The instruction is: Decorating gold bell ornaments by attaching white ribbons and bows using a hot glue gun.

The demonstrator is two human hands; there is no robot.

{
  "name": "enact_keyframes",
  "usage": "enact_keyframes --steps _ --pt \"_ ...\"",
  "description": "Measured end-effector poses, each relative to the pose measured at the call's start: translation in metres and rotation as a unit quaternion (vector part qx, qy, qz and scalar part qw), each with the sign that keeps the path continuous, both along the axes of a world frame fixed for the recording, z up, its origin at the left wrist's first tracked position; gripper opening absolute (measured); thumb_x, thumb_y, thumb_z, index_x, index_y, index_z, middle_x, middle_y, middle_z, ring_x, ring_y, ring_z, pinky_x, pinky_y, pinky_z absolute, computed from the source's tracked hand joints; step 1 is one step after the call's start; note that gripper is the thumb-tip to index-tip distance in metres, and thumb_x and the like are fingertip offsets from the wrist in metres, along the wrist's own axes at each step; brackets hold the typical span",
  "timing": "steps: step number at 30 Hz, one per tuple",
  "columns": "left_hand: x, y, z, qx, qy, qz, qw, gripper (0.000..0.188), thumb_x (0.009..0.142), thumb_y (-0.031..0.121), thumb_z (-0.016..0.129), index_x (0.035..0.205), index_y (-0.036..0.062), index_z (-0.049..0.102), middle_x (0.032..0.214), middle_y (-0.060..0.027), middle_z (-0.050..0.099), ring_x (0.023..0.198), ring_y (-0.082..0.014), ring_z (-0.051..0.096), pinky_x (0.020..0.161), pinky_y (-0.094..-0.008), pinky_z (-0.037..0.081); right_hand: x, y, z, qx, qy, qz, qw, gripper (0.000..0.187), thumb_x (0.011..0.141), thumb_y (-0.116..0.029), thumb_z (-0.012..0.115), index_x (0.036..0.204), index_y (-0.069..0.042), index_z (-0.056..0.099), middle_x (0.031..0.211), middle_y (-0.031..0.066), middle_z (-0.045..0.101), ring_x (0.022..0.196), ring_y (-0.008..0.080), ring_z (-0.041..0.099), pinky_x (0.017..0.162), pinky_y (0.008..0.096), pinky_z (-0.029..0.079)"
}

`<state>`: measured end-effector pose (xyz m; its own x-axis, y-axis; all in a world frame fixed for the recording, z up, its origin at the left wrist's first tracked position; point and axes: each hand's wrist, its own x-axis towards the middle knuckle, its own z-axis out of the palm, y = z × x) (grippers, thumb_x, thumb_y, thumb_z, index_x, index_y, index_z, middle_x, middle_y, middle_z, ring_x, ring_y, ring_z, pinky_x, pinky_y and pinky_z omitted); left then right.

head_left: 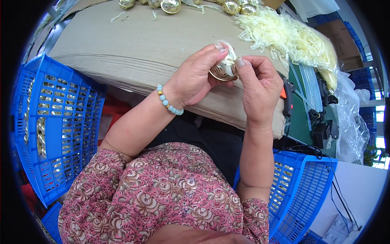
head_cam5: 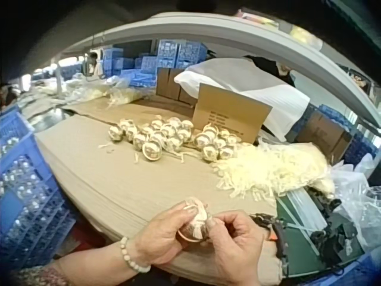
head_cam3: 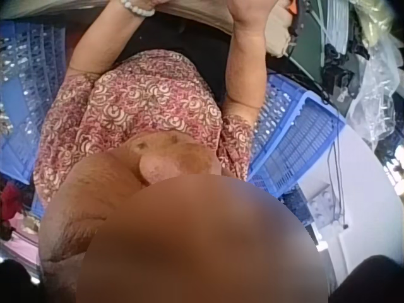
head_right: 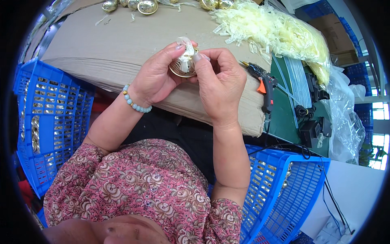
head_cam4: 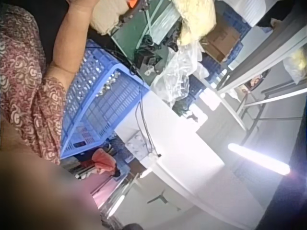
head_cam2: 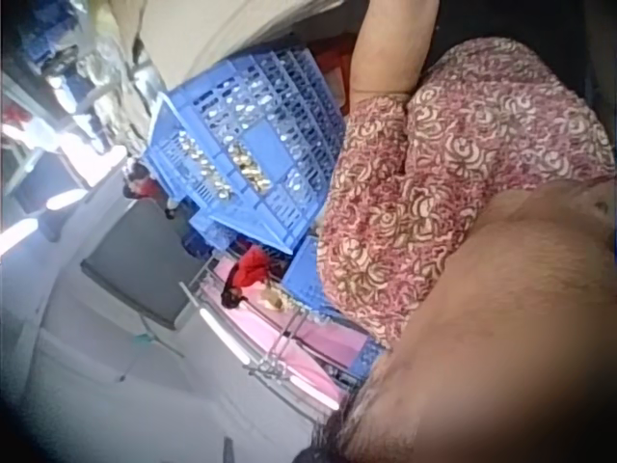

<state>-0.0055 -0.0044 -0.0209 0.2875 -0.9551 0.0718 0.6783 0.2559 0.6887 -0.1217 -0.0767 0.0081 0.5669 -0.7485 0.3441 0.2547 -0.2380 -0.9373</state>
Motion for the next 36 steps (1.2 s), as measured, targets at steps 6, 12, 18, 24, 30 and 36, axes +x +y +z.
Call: enact_keyframes --steps 6,12,18,24,30,36 --pt "0.000 0.000 -0.003 0.020 0.002 0.027 0.999 0.024 0.095 0.028 0.048 0.103 0.0063 0.055 0.089 -0.0038 0.060 0.077 -0.0141 0.061 0.064 -0.0289 0.051 0.005 0.003 -0.006 0.024 -0.020 -0.014 0.999 0.009 0.084 -0.004 0.064 0.083 0.003 0.059 0.072 0.0059 0.062 0.060 0.0077 0.058 0.050 0.0211 0.051" --pt "-0.002 -0.002 -0.006 0.036 0.010 0.045 0.998 0.025 0.094 0.028 0.048 0.098 0.0052 0.057 0.084 -0.0046 0.061 0.071 -0.0155 0.060 0.058 -0.0277 0.049 0.004 0.001 -0.014 0.059 -0.006 0.012 0.998 0.010 0.085 -0.006 0.065 0.080 -0.001 0.058 0.076 0.0039 0.062 0.065 0.0067 0.054 0.056 0.0208 0.046" --pt "0.001 -0.003 -0.006 0.050 0.012 0.034 0.998 0.025 0.094 0.028 0.047 0.099 0.0055 0.058 0.084 -0.0050 0.063 0.071 -0.0152 0.061 0.058 -0.0270 0.050 0.012 -0.002 -0.015 0.148 -0.054 0.018 0.987 0.016 0.085 -0.008 0.064 0.075 0.000 0.054 0.068 0.0067 0.061 0.053 0.0094 0.056 0.046 0.0222 0.046" --pt "-0.001 -0.003 0.003 0.048 0.036 0.049 0.997 0.036 0.097 0.036 0.043 0.115 0.0060 0.051 0.099 -0.0067 0.062 0.085 -0.0162 0.062 0.067 -0.0281 0.053 0.004 0.000 -0.025 -0.126 0.016 -0.082 0.989 0.051 0.081 -0.013 0.068 0.125 0.003 0.045 0.103 0.0095 0.056 0.088 0.0136 0.055 0.073 0.0234 0.048" --pt "0.010 -0.001 0.018 0.041 -0.068 -0.128 0.989 0.060 0.094 0.048 0.046 0.135 0.0077 0.032 0.113 -0.0097 0.057 0.095 -0.0192 0.060 0.080 -0.0327 0.051 -0.042 0.013 -0.007 -0.206 0.030 -0.157 0.965 0.075 0.071 0.004 0.071 0.136 0.004 0.035 0.123 0.0141 0.049 0.110 0.0221 0.052 0.094 0.0332 0.043" --pt "0.196 -0.025 0.022 0.131 -0.595 0.361 0.706 0.028 0.085 0.027 0.058 0.104 0.0064 0.061 0.084 -0.0087 0.063 0.075 -0.0231 0.058 0.071 -0.0299 0.046 -0.193 0.009 0.020 -0.195 0.190 -0.543 0.794 0.062 0.082 -0.010 0.067 0.135 0.004 0.036 0.112 0.0190 0.058 0.099 0.0240 0.059 0.084 0.0350 0.050"
